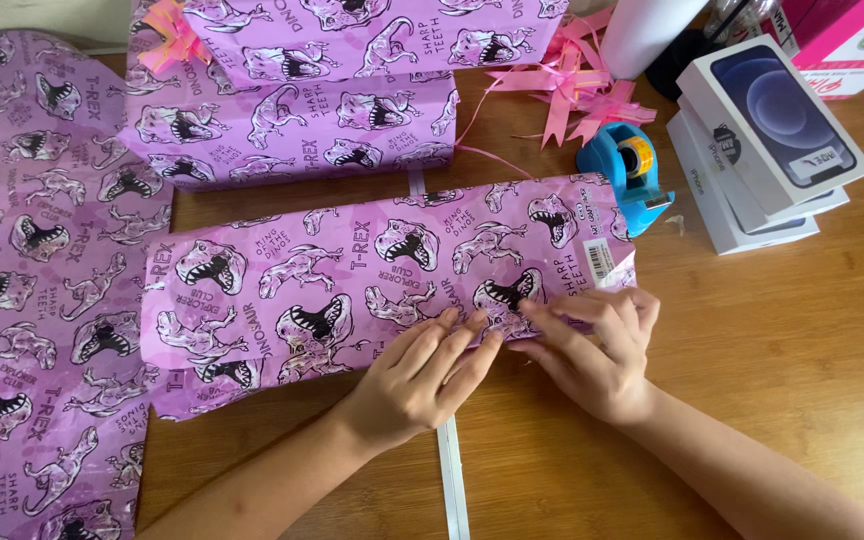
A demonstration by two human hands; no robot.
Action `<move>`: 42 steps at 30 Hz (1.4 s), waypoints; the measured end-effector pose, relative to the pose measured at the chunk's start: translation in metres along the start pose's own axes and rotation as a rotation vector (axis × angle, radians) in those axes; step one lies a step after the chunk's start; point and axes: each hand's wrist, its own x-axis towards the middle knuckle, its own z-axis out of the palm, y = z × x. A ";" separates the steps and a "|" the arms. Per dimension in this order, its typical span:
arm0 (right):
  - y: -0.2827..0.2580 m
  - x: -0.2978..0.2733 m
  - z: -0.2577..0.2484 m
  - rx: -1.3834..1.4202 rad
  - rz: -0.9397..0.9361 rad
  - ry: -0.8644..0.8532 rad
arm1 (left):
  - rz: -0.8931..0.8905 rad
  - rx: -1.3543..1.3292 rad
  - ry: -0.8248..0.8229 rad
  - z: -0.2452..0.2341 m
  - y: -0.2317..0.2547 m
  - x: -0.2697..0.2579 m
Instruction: The person wraps a rectangular box with purple dinosaur-themed wrapping paper on a wooden table. They fold the paper around the box, smooth the edges, and secure the seams with clear tape from a blue dispenser. Other wrapped gifts and iPhone boxes are visible nearby.
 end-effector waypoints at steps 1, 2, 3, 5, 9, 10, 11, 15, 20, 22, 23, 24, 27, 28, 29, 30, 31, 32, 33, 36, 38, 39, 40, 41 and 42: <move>0.001 0.001 -0.001 0.007 -0.029 0.010 | 0.014 0.006 0.003 -0.001 -0.001 -0.001; 0.002 0.002 -0.002 0.011 -0.055 0.018 | 0.028 0.007 0.005 0.000 -0.001 -0.002; 0.002 0.003 -0.003 0.016 -0.080 0.026 | 0.039 0.014 0.008 0.000 0.000 -0.002; 0.001 0.006 -0.005 -0.010 -0.116 0.038 | 0.062 0.033 0.016 0.002 -0.001 -0.001; -0.002 0.008 -0.004 0.004 -0.091 0.046 | 0.093 0.057 -0.008 0.000 -0.003 -0.002; -0.003 0.008 -0.002 0.024 -0.104 0.079 | 0.096 0.056 -0.010 -0.001 -0.004 -0.003; -0.004 0.008 0.001 0.043 -0.118 0.112 | 0.100 0.054 -0.011 -0.001 -0.004 -0.003; -0.001 0.005 0.001 0.081 -0.110 0.100 | 0.094 0.006 0.004 0.001 -0.004 -0.006; -0.001 0.002 0.001 0.067 -0.013 0.066 | 0.111 0.049 0.091 0.013 -0.005 -0.011; -0.003 0.003 0.001 0.035 0.010 0.040 | 0.108 0.021 0.072 0.014 -0.005 -0.014; -0.003 0.004 0.001 0.023 -0.017 0.044 | 0.108 0.007 0.063 0.013 -0.005 -0.015; -0.002 0.006 0.000 0.010 -0.045 0.049 | 0.118 -0.004 0.063 0.013 -0.004 -0.015; -0.004 0.008 -0.004 -0.029 -0.063 0.037 | 0.141 -0.035 0.052 0.010 -0.005 -0.014; -0.004 0.009 -0.003 0.011 -0.059 0.059 | 0.144 -0.050 0.036 0.008 -0.004 -0.014; -0.004 0.009 -0.001 0.051 -0.055 0.081 | 0.146 -0.065 0.021 0.007 -0.004 -0.014; -0.003 0.009 0.000 0.090 -0.052 0.104 | 0.157 -0.067 0.026 0.006 -0.004 -0.012; -0.003 0.008 -0.001 0.081 -0.054 0.099 | 0.167 -0.069 0.030 0.006 -0.005 -0.011; -0.002 0.008 -0.001 0.075 -0.058 0.095 | 0.176 -0.068 0.034 0.005 -0.005 -0.010; -0.002 0.008 -0.001 0.069 -0.063 0.091 | 0.187 -0.094 0.046 0.003 -0.005 -0.009; 0.000 0.006 0.001 0.058 -0.049 0.104 | 0.216 -0.161 0.081 0.002 -0.003 -0.007; 0.000 0.005 0.002 0.059 -0.057 0.100 | 0.232 -0.187 0.095 0.002 -0.002 -0.006; 0.000 0.005 0.002 0.061 -0.061 0.098 | 0.241 -0.191 0.084 0.002 -0.001 -0.007; 0.000 0.004 0.002 0.057 -0.057 0.085 | 0.253 -0.196 0.073 0.001 -0.001 -0.008; 0.000 0.003 0.002 0.053 -0.053 0.072 | 0.265 -0.201 0.063 -0.001 0.000 -0.009; 0.000 0.003 0.002 0.047 -0.049 0.060 | 0.278 -0.187 0.054 -0.002 0.000 -0.010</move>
